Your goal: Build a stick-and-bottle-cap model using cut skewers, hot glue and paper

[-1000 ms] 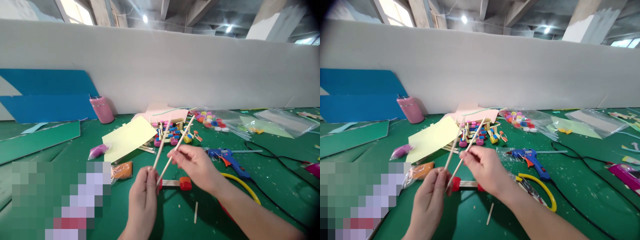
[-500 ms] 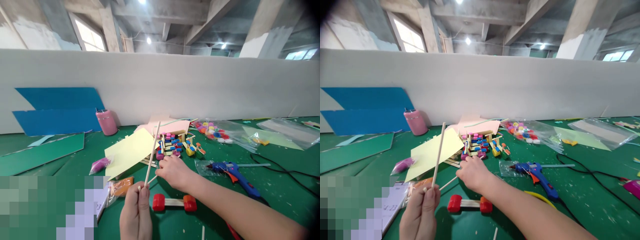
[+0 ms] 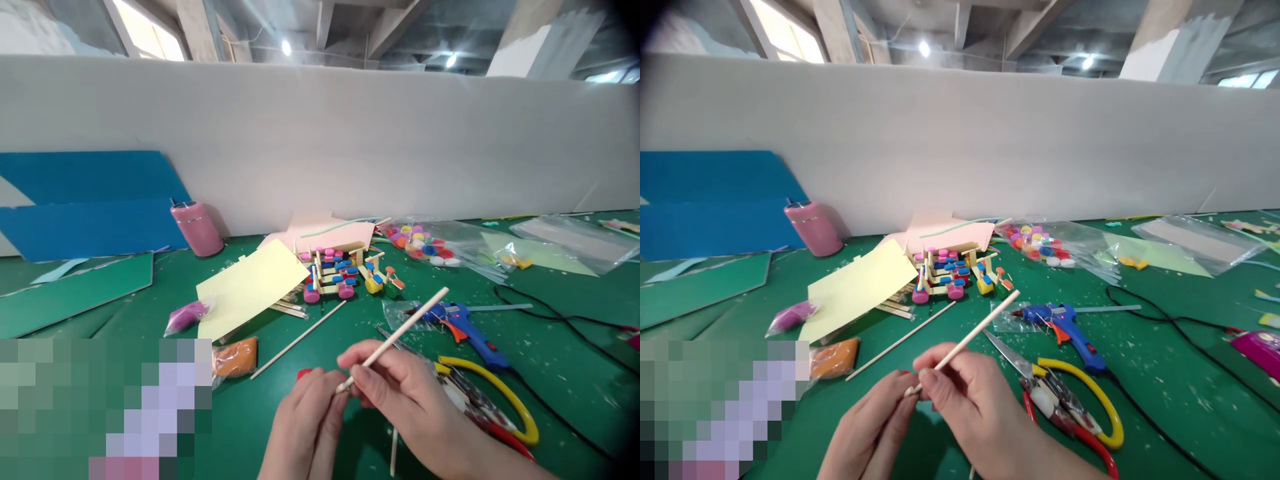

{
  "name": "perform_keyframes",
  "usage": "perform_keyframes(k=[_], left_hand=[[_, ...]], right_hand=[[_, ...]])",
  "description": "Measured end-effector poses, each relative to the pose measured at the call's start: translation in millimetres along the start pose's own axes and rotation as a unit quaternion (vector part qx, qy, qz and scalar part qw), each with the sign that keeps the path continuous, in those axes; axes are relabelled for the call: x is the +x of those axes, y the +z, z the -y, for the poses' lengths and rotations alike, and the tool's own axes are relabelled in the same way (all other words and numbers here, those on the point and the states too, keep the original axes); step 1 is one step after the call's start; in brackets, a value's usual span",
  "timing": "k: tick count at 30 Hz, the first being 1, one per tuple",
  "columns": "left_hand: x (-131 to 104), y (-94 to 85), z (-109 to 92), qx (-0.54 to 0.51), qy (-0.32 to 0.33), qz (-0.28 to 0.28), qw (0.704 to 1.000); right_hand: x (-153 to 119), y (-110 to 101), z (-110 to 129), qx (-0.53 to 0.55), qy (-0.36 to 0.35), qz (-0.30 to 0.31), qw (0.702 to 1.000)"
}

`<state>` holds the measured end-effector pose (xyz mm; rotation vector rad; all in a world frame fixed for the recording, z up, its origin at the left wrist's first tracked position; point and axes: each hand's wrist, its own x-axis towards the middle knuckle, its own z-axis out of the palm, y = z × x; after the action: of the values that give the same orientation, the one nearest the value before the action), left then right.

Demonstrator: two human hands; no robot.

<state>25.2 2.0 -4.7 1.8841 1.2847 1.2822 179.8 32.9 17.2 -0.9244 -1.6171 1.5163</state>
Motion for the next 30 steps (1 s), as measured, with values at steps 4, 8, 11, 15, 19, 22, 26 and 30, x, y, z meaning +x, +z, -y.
perform_keyframes(k=[4,8,11,15,19,22,26,30], left_hand=[[3,1.3,0,-0.039,-0.108,0.031,0.993],[10,-1.7,1,-0.248,-0.279,0.056,0.926],[13,-2.8,-1,-0.406,-0.348,0.088,0.840],[12,-0.8,-3,-0.485,-0.389,0.124,0.773],[8,3.1,-1,-0.491,-0.392,0.162,0.761],[5,5.1,1,-0.501,-0.378,0.176,0.758],[5,6.7,1,-0.507,-0.376,0.184,0.753],[6,7.7,1,-0.493,-0.375,0.189,0.762]], right_hand=[[9,-12,-11,-0.005,-0.022,-0.079,0.997],[10,-26,-17,0.041,-0.016,-0.139,0.989],[4,-28,-19,0.055,-0.014,-0.112,0.992],[-3,-24,-17,0.047,0.001,-0.072,0.996],[-1,-21,-17,0.015,0.021,-0.032,0.999],[2,-19,-19,0.021,0.032,-0.016,0.999],[3,-16,-21,0.021,0.051,-0.016,0.998],[2,-13,-23,0.021,0.052,-0.018,0.998]])
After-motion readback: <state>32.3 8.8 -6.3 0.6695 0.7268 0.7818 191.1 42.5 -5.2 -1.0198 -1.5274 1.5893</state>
